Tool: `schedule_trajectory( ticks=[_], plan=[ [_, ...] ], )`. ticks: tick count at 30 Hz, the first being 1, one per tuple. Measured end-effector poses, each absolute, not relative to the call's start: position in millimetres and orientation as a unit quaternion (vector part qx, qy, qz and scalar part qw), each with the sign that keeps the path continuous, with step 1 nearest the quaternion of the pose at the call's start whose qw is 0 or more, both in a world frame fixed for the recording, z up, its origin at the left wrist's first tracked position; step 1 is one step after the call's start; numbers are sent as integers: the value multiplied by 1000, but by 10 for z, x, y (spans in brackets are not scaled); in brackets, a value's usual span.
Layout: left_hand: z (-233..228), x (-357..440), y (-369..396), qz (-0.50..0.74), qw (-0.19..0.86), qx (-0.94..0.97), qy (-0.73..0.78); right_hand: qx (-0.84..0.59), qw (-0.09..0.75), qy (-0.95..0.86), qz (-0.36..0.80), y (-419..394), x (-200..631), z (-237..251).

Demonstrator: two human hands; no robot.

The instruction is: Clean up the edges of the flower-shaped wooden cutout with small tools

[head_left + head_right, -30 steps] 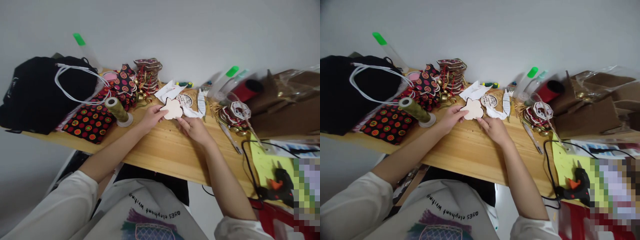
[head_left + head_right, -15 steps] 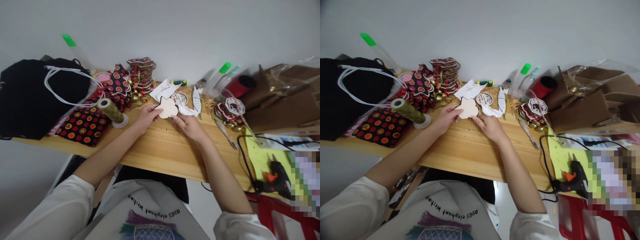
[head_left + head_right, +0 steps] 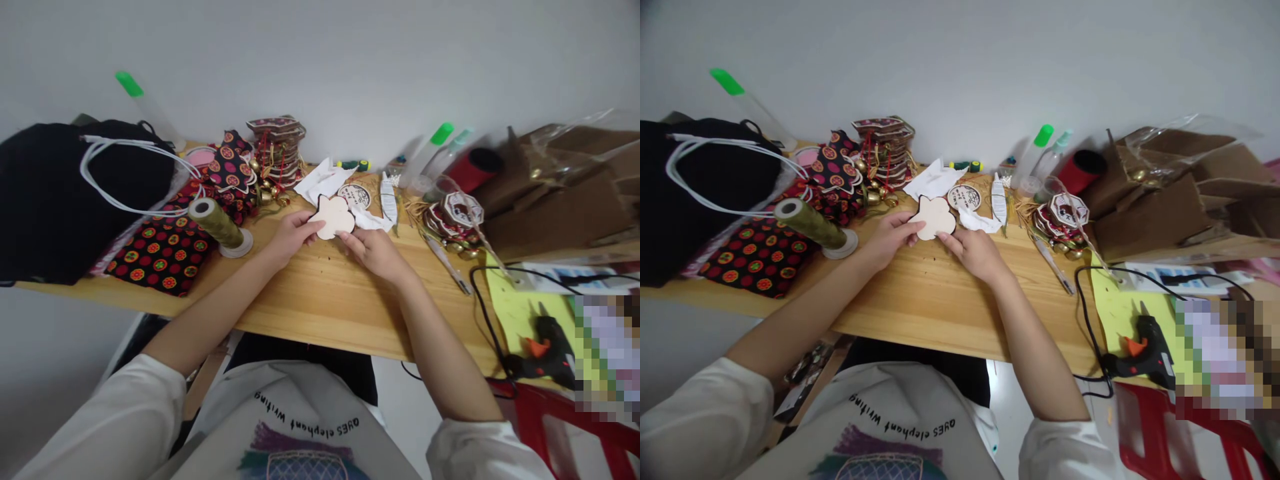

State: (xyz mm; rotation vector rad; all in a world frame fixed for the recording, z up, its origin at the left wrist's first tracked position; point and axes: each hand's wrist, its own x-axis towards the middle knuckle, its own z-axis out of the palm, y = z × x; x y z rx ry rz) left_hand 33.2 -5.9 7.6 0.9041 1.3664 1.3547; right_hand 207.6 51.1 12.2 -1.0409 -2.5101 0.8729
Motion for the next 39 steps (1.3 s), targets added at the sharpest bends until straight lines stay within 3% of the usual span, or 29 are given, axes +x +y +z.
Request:
schedule_trajectory(
  ticks=[39],
  plan=[
    [25,330,-15,556,500,334,574,-348,115,-879,306,475,2057,130]
  ],
)
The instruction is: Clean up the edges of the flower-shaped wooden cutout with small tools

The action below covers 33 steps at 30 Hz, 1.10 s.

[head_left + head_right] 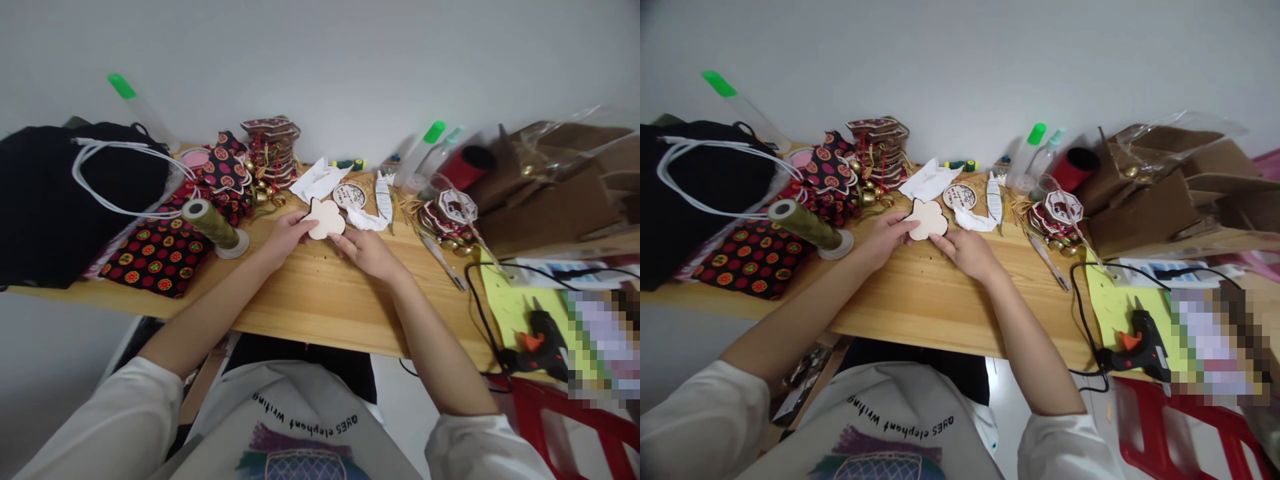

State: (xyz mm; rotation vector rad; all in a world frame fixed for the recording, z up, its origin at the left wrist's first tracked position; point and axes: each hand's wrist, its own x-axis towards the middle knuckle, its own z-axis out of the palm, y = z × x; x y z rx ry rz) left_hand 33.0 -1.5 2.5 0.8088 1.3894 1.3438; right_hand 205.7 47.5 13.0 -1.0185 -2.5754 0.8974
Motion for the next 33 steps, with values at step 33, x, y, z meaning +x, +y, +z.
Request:
schedule_trajectory(
  ticks=[33],
  plan=[
    [53,313,-35,543,510,363,560,-405,276,-667,562,425,1904,115]
  ],
)
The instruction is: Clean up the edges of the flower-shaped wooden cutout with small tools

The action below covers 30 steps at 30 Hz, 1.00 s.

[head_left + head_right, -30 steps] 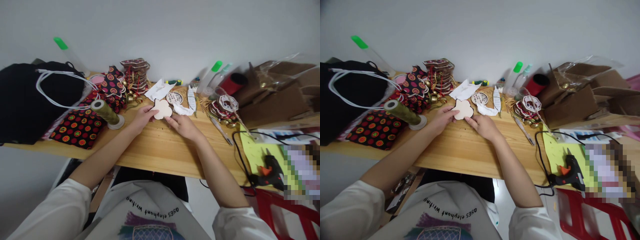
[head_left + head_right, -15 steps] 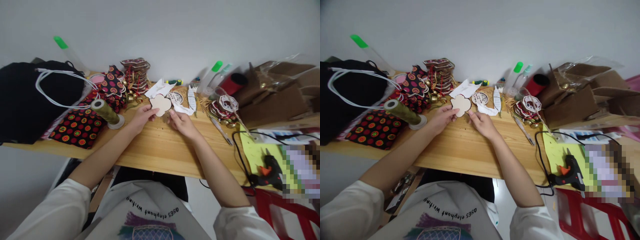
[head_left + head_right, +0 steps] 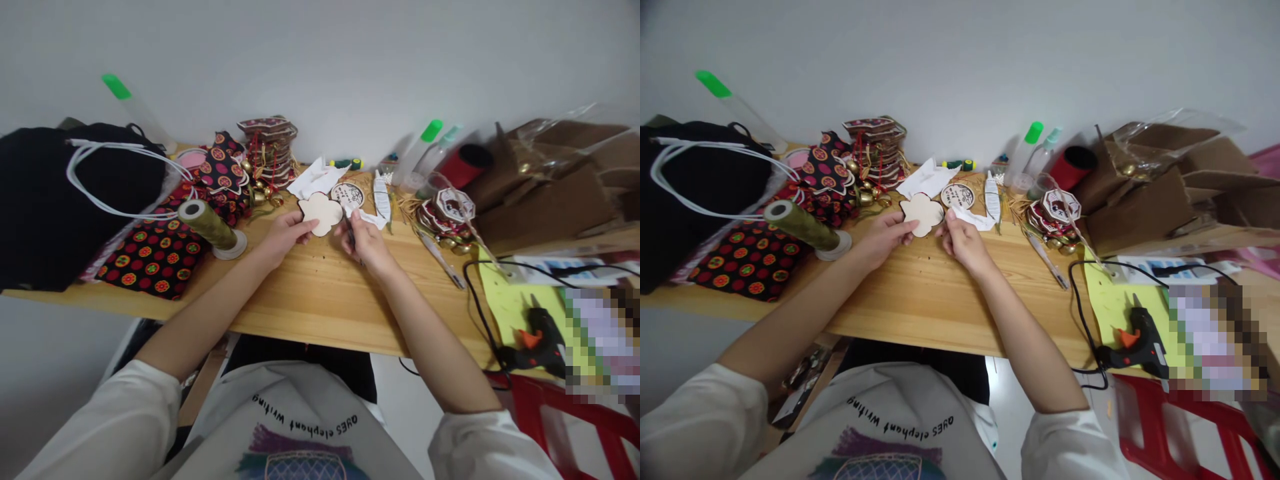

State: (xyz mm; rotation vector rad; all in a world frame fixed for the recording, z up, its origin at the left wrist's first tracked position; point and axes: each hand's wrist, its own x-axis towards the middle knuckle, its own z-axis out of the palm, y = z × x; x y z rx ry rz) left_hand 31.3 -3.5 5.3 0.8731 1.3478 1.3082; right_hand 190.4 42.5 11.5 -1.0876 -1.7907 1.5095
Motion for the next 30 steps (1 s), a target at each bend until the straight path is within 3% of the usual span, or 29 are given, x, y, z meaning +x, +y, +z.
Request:
schedule_trajectory(
  ticks=[16,30],
  plan=[
    [111,353,-64,490,494,403,594,-334,262,-672,607,384,1900,114],
    [68,356,-81,436,482,468,599,-395,250,-720,512,459,1906,-12]
  ],
)
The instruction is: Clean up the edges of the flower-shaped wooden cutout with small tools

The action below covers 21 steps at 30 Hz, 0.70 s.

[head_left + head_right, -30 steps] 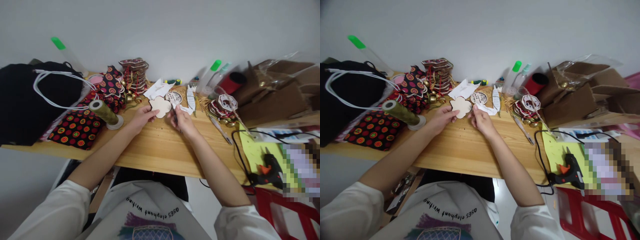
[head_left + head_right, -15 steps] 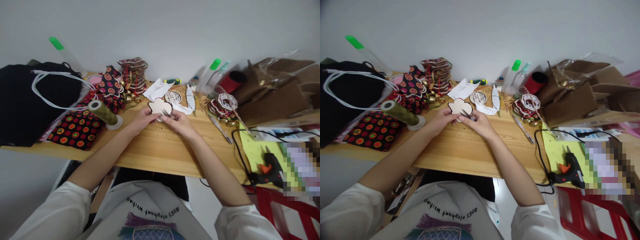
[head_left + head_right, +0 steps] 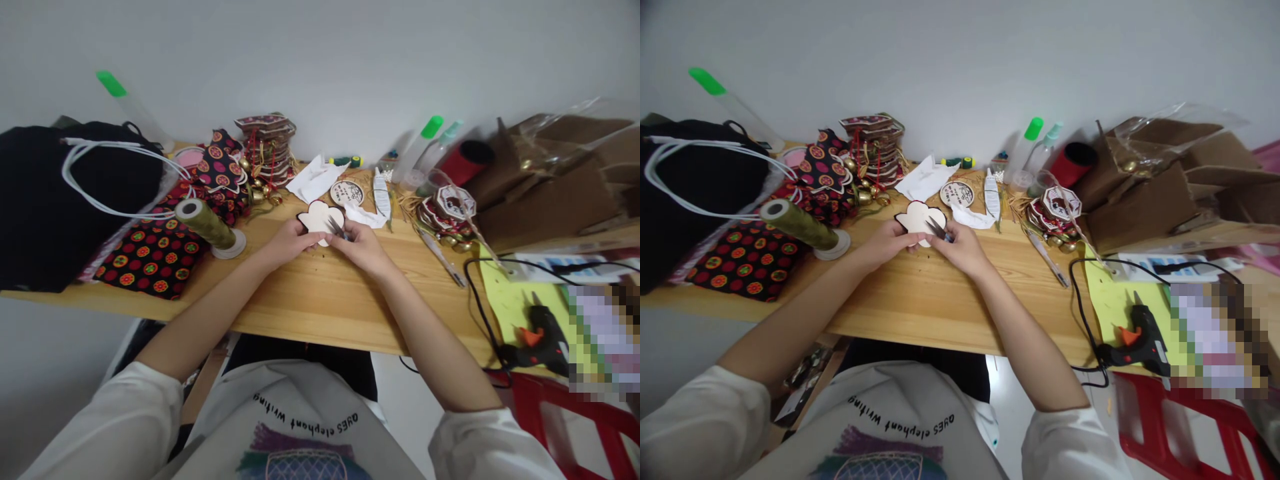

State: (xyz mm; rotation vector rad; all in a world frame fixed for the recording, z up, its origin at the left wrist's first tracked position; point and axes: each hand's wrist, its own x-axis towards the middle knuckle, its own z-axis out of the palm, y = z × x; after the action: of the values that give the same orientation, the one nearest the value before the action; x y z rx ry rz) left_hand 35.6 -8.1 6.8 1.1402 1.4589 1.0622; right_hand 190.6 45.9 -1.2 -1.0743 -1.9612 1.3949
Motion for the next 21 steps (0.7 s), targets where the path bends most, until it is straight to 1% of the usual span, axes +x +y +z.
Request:
schedule_trajectory(
  ticks=[4,11,14,19,21],
  plan=[
    [84,359,-86,429,479,476,601,-389,247,-718,522,462,1908,-22],
    [105,378,-82,423,475,473,609,-403,241,-735,488,479,1914,-60],
    [63,370,-76,418,475,474,613,-417,213,-761,450,460,1921,-24],
    [-2,353,-82,396,452,490,631,-414,124,-833,346,390,1942,98],
    [-20,345,-85,390,447,496,634,-423,100,-842,319,375,1949,123]
  ],
)
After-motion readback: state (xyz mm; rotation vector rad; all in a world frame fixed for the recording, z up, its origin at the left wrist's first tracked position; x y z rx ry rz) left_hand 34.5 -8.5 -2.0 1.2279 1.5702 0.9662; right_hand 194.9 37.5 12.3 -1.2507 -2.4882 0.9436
